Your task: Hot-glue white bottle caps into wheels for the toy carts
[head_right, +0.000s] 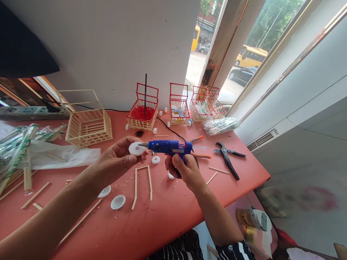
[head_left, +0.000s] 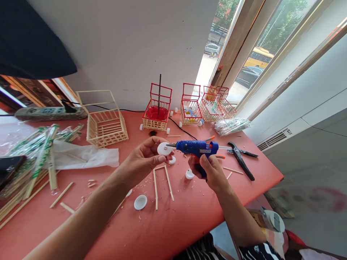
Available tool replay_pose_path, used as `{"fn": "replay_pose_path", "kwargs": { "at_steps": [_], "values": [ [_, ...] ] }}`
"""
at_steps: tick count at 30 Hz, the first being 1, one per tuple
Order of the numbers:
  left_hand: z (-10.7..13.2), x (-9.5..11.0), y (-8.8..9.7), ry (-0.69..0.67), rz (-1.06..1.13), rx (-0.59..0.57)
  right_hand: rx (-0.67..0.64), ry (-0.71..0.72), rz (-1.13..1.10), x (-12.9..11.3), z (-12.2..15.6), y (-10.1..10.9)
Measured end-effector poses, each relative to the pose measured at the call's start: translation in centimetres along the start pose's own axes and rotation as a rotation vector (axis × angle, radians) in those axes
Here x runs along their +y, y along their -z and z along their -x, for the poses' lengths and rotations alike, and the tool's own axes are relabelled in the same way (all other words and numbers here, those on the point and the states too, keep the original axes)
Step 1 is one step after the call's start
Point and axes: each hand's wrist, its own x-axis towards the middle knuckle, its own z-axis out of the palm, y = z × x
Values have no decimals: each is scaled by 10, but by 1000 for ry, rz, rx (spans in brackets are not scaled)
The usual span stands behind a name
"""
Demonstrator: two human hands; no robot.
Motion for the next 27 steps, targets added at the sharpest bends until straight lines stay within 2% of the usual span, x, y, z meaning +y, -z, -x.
{"fn": "replay_pose_path", "kwargs": {
  "at_steps": [7,19,27],
  "values": [
    [-1,0,1,-30,-8,-19,-13,3,-66,0,-1,-2],
    [-1,3,-4,-77,-30,23,-44,5,-56,0,0,-2],
    [-1,4,-4,-58,-58,47,-15,19,-100,-1,-1,-4]
  ]
}}
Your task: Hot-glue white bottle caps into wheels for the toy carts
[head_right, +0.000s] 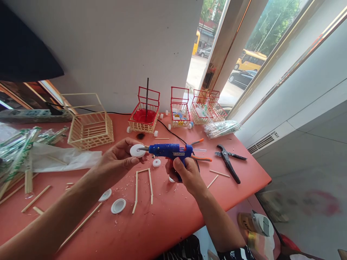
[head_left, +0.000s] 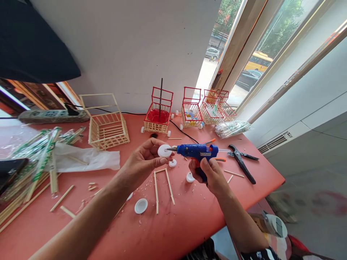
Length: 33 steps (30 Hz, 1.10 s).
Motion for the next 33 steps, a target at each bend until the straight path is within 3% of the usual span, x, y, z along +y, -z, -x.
{"fn": "replay_pose_path", "kwargs": {
  "at_steps": [15,33],
  "values": [
    [0,-3,2,-48,-3,-28,-12,-28,64,0,1,-1],
    [2,0,-1,-37,-121,66,26,-55,38,0,1,-2]
  ]
}}
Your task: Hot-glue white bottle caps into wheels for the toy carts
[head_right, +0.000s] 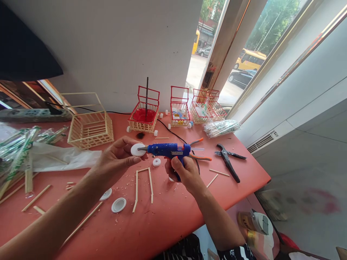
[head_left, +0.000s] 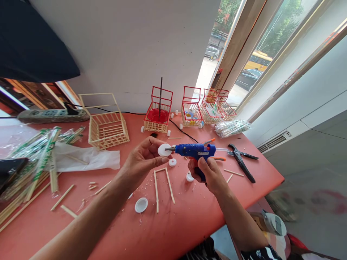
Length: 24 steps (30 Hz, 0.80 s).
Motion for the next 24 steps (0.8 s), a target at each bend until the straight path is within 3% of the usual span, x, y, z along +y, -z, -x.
{"fn": "replay_pose_path", "kwargs": {
  "at_steps": [8,15,24],
  "values": [
    [0,0,-1,-24,1,43,3,0,-16,-1,0,-3],
    [1,3,-2,-69,11,149,24,33,75,1,-1,0],
    [4,-1,-5,-157,-149,194,77,189,226,13,1,1]
  ]
}}
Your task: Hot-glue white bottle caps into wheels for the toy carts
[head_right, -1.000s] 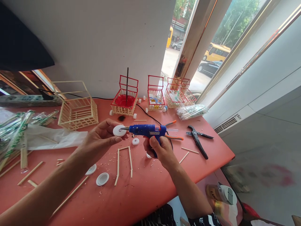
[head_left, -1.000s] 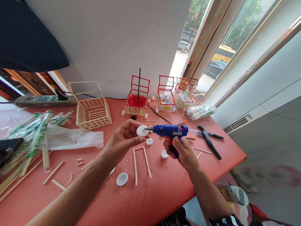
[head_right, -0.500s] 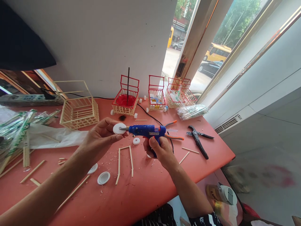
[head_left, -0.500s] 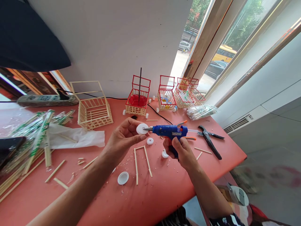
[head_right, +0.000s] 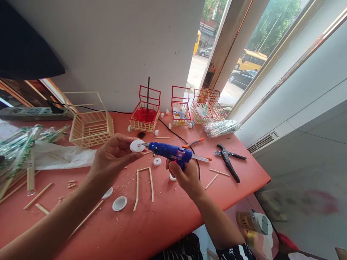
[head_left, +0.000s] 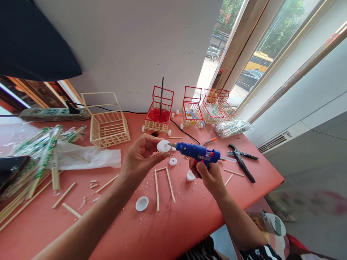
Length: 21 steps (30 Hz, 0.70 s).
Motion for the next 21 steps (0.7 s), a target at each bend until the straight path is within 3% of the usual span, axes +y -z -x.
{"fn": "replay_pose_path", "kwargs": {
  "at_steps": [9,21],
  "values": [
    [-2,-3,1,-29,-21,9,85,56,252,-4,5,-1],
    [-2,-1,-1,-44,-30,32,46,231,386,-10,9,0]
  ]
}}
